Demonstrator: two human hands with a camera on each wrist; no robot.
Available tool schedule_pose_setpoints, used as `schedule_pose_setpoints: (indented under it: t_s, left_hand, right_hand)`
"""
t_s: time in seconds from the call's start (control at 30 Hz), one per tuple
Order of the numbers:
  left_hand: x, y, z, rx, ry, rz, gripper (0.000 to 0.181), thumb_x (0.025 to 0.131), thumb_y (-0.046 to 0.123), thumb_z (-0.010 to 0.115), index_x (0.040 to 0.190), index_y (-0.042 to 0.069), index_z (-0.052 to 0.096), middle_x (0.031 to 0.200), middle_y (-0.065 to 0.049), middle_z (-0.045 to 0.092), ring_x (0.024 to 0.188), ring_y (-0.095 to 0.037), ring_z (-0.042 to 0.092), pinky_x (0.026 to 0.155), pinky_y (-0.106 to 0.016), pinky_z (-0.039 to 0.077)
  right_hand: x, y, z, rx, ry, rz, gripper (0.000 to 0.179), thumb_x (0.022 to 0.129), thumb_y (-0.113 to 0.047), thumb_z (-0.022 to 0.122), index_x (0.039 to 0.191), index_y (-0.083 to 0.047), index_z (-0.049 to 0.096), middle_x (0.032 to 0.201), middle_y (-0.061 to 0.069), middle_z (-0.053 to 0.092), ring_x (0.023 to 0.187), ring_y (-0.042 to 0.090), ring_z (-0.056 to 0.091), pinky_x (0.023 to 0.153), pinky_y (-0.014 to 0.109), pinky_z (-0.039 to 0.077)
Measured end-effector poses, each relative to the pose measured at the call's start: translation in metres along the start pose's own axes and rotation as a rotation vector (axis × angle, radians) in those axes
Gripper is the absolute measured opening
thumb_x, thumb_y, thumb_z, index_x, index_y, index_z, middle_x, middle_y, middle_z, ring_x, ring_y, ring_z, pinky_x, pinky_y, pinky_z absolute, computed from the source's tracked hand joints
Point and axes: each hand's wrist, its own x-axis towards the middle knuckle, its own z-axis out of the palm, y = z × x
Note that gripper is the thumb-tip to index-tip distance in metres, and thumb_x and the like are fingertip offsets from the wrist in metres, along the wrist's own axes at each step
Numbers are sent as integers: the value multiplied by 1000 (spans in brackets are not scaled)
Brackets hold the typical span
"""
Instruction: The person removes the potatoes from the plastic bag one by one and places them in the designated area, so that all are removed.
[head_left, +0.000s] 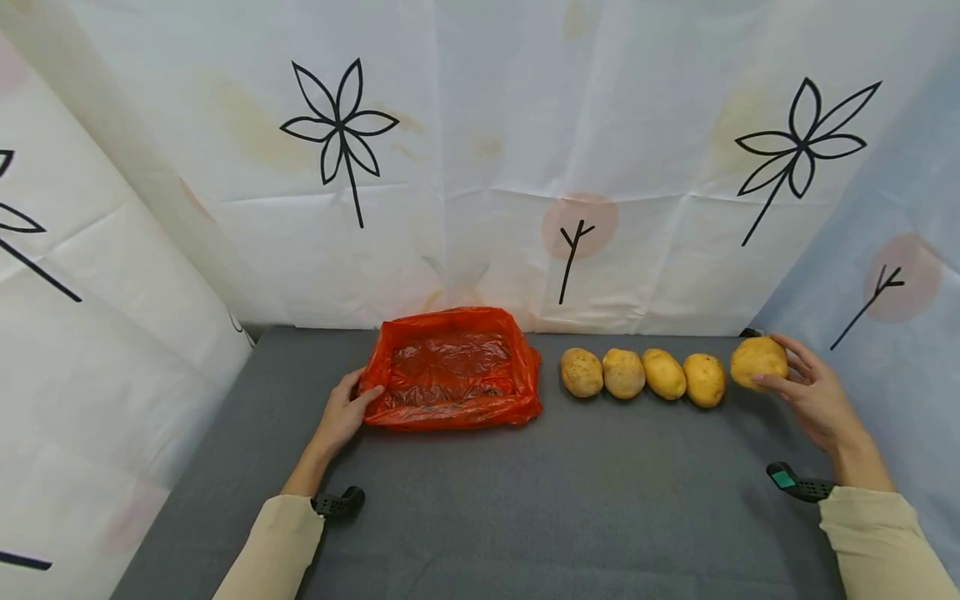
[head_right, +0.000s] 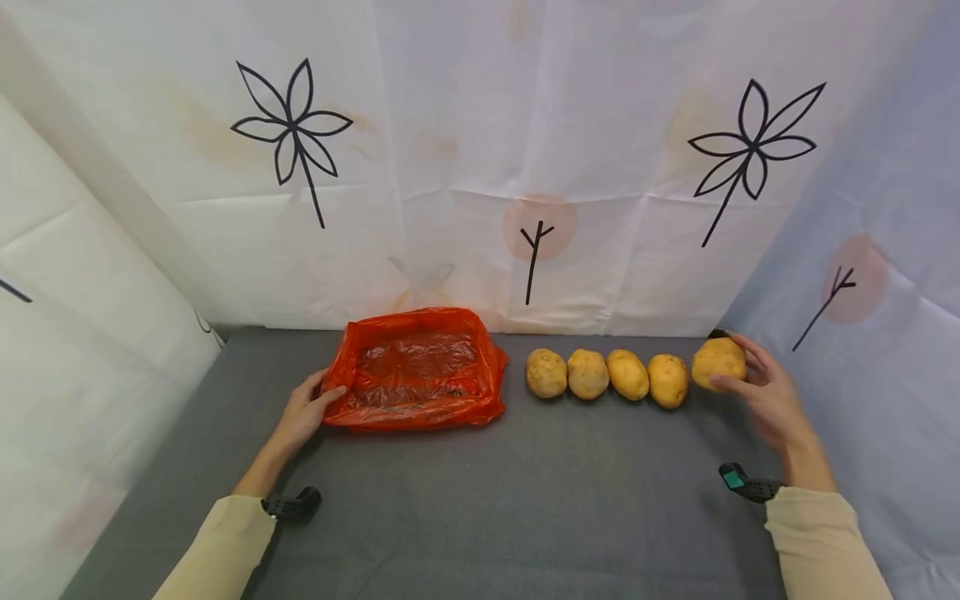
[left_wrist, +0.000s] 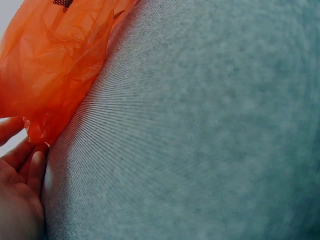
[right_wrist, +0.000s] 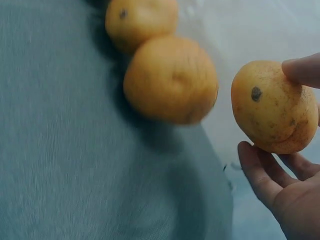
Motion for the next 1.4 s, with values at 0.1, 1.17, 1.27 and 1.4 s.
schedule_pose_setpoints:
  t_s: [0.1, 1.17, 1.27, 1.4]
  left_hand:
    - [0, -1, 0, -5, 3, 3, 56, 106, 14, 54, 153, -10, 34, 149, -32, 37, 130, -44, 41, 107, -56, 33]
    - [21, -47, 2, -10, 31, 0, 61, 106, 24, 56, 156, -3, 33, 152, -26, 37, 132, -39, 41, 107, -54, 34]
    - [18, -37, 2, -10, 23, -18, 59, 106, 20, 55, 155, -5, 33, 152, -28, 37, 132, -41, 40, 107, -55, 33]
    - [8, -14, 1, -16, 17, -23, 56, 106, 14, 55, 153, -9, 34, 150, -31, 37, 131, -44, 40, 107, -56, 33]
  right_hand:
    - [0, 8, -7, -221, 28, 75, 77, 98, -4, 67, 159, -34, 33, 153, 14, 27, 101, -7, 47, 76, 12, 48]
    - [7, 36, -3, -479, 122, 186, 79, 101, -34, 64, 164, -17, 20, 154, 44, 16, 101, 4, 48, 69, 10, 44]
    - [7, 35, 0, -535, 168, 165, 82, 99, -33, 68, 163, -10, 23, 154, 44, 20, 112, 30, 53, 65, 8, 41]
    - [8, 34, 6, -612, 192, 146, 84, 97, -34, 70, 159, 1, 25, 152, 42, 25, 128, 58, 36, 63, 10, 38]
